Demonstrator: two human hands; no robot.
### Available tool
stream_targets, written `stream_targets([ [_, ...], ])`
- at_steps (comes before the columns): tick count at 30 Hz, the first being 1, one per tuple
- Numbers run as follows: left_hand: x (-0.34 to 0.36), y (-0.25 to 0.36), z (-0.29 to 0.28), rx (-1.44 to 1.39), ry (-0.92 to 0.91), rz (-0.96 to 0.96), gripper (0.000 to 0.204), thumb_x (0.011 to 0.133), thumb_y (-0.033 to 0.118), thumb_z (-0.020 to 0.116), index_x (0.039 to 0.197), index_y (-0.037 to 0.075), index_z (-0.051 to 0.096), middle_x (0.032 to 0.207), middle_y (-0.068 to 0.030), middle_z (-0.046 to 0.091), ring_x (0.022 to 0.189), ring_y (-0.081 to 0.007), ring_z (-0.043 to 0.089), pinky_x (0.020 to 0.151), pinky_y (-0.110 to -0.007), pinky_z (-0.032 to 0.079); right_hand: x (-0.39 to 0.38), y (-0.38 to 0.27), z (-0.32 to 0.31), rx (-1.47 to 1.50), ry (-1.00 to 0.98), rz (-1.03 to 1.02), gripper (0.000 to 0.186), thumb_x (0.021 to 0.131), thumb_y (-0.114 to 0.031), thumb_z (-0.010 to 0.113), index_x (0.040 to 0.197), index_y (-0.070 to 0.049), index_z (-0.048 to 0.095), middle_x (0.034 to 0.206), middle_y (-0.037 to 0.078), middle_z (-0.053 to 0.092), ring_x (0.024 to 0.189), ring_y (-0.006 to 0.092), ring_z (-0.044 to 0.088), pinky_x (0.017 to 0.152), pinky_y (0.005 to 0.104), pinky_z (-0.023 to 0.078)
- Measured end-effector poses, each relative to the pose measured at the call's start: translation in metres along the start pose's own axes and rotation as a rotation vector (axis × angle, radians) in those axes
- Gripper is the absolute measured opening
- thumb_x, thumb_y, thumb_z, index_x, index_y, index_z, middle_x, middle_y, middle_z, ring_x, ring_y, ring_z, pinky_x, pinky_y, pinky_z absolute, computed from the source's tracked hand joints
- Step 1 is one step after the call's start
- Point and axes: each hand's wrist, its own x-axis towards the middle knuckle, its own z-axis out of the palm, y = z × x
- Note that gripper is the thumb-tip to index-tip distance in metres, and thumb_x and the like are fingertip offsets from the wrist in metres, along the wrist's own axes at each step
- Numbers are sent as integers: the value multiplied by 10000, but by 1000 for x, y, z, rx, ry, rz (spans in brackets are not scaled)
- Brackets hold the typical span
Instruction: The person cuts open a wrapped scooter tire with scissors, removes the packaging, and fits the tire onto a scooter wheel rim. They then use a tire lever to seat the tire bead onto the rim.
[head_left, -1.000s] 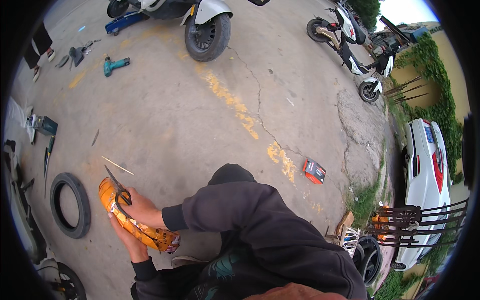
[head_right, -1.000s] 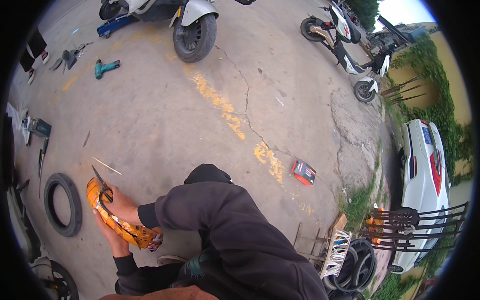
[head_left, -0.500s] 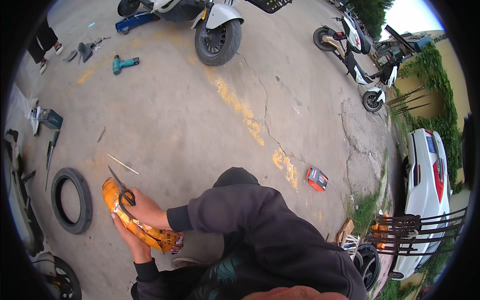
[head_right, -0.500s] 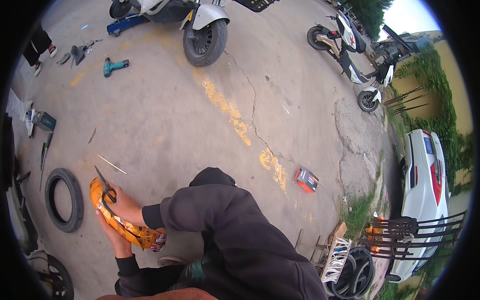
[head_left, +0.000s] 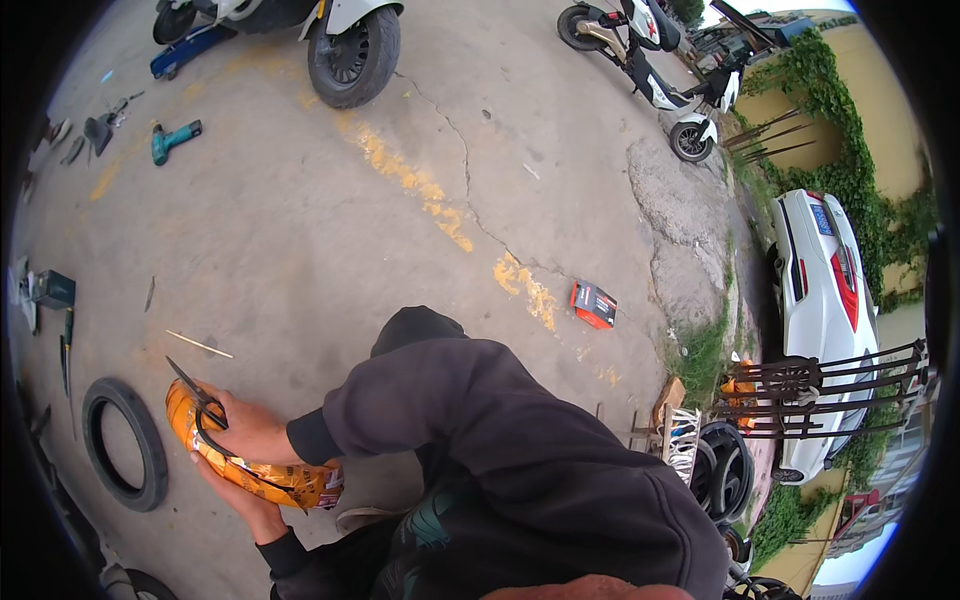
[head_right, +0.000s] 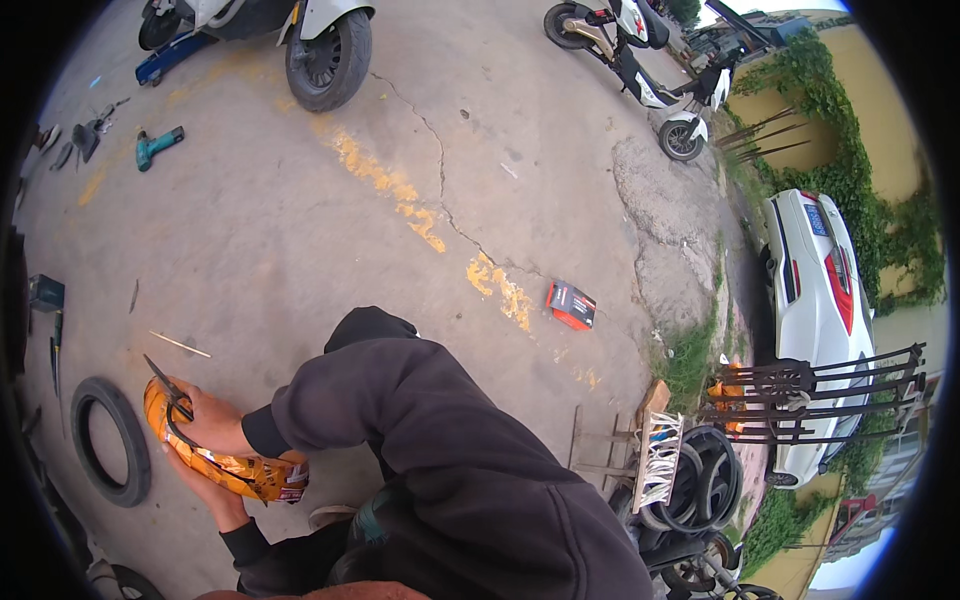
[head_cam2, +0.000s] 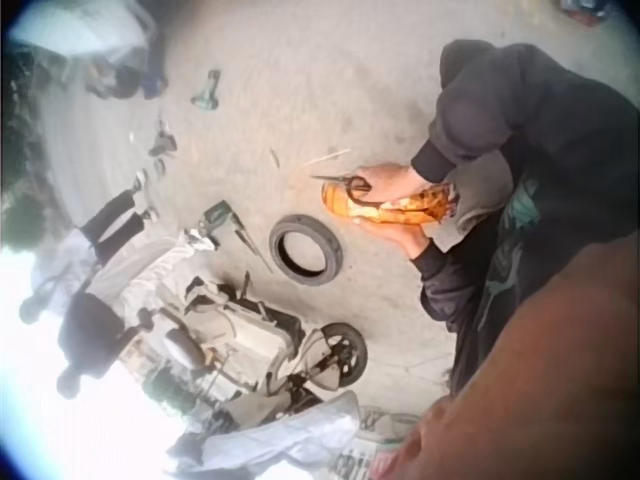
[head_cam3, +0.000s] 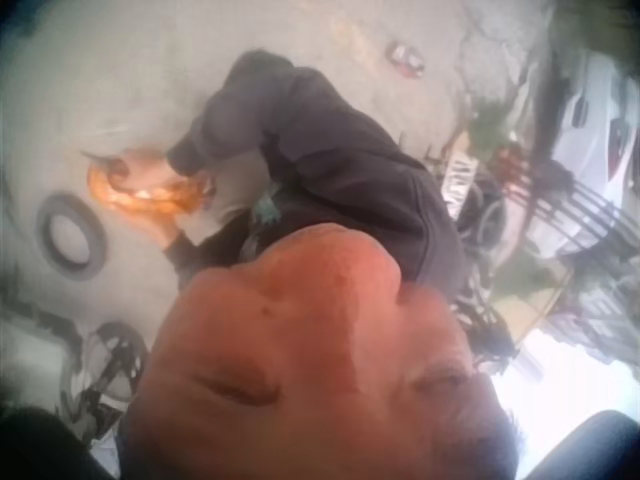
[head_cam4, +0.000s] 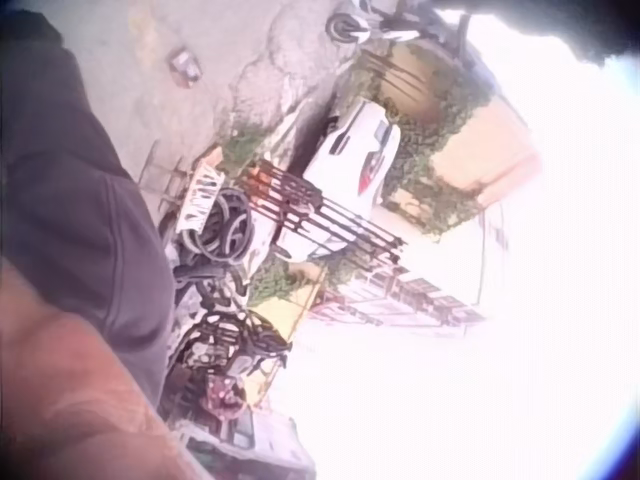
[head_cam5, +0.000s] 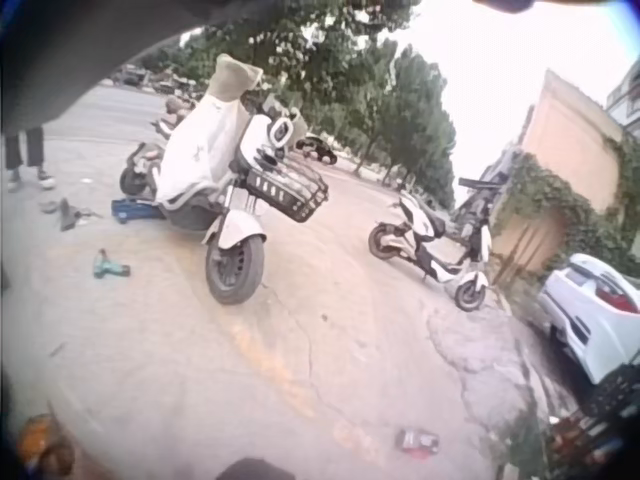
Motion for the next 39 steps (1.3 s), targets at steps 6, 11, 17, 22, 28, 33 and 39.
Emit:
stream_targets([
  [6, -3, 4, 1, 19, -22, 30, 646, 1063, 562, 369, 1468, 65, 452, 1425, -109, 564, 1273, -245, 580, 1065, -368, 475, -11, -25, -16, 49, -71, 68, 728, 948, -404, 623, 1509, -36, 340, 1305, 232, 615, 1208, 372, 608, 1012, 394, 478],
  [11, -6, 5, 9, -3, -34, 8, 640, 1061, 559, 384, 1462, 66, 457, 1413, -104, 575, 1264, -230, 584, 1060, -360, 476, -12, -22, -14, 50, -28, 54, 623, 971, -399, 610, 1398, 12, 420, 1213, 227, 652, 1154, 357, 638, 956, 398, 491],
  [17, -5, 5, 2, -15, -27, 9, 627, 1056, 558, 403, 1446, 71, 472, 1383, -97, 591, 1231, -224, 603, 1033, -355, 492, -11, -19, -9, 38, -15, 20, 616, 973, -391, 605, 1395, 17, 420, 1216, 241, 648, 1148, 376, 635, 959, 402, 490],
  [22, -5, 4, 2, -16, -26, 13, 623, 1056, 555, 409, 1443, 72, 474, 1375, -98, 596, 1223, -228, 607, 1023, -357, 498, -10, -17, -10, 18, -22, 23, 633, 972, -390, 608, 1422, 8, 407, 1237, 250, 642, 1163, 382, 628, 972, 405, 487],
  [28, -5, 4, 5, -49, -47, 22, 590, 1067, 534, 398, 1426, 75, 492, 1354, -104, 610, 1206, -231, 621, 1024, -369, 504, -11, -16, -8, 44, -22, 20, 659, 971, -376, 611, 1460, 3, 384, 1265, 254, 634, 1179, 383, 623, 985, 405, 482],
  [33, -5, 5, 2, -74, -100, -3, 590, 1060, 518, 435, 1430, 61, 487, 1365, -111, 605, 1213, -236, 618, 1029, -374, 500, -13, -23, -11, -19, -7, 35, 640, 979, -378, 603, 1457, -10, 390, 1283, 250, 628, 1193, 376, 619, 991, 405, 478],
  [39, 6, 9, 0, -30, -230, -43, 566, 1050, 472, 495, 1423, 46, 484, 1286, -120, 636, 1123, -243, 655, 985, -374, 533, 26, -19, -18, 262, 127, 25, 587, 992, -354, 614, 1415, 10, 431, 1049, 121, 638, 973, 226, 638, 892, 338, 495],
])
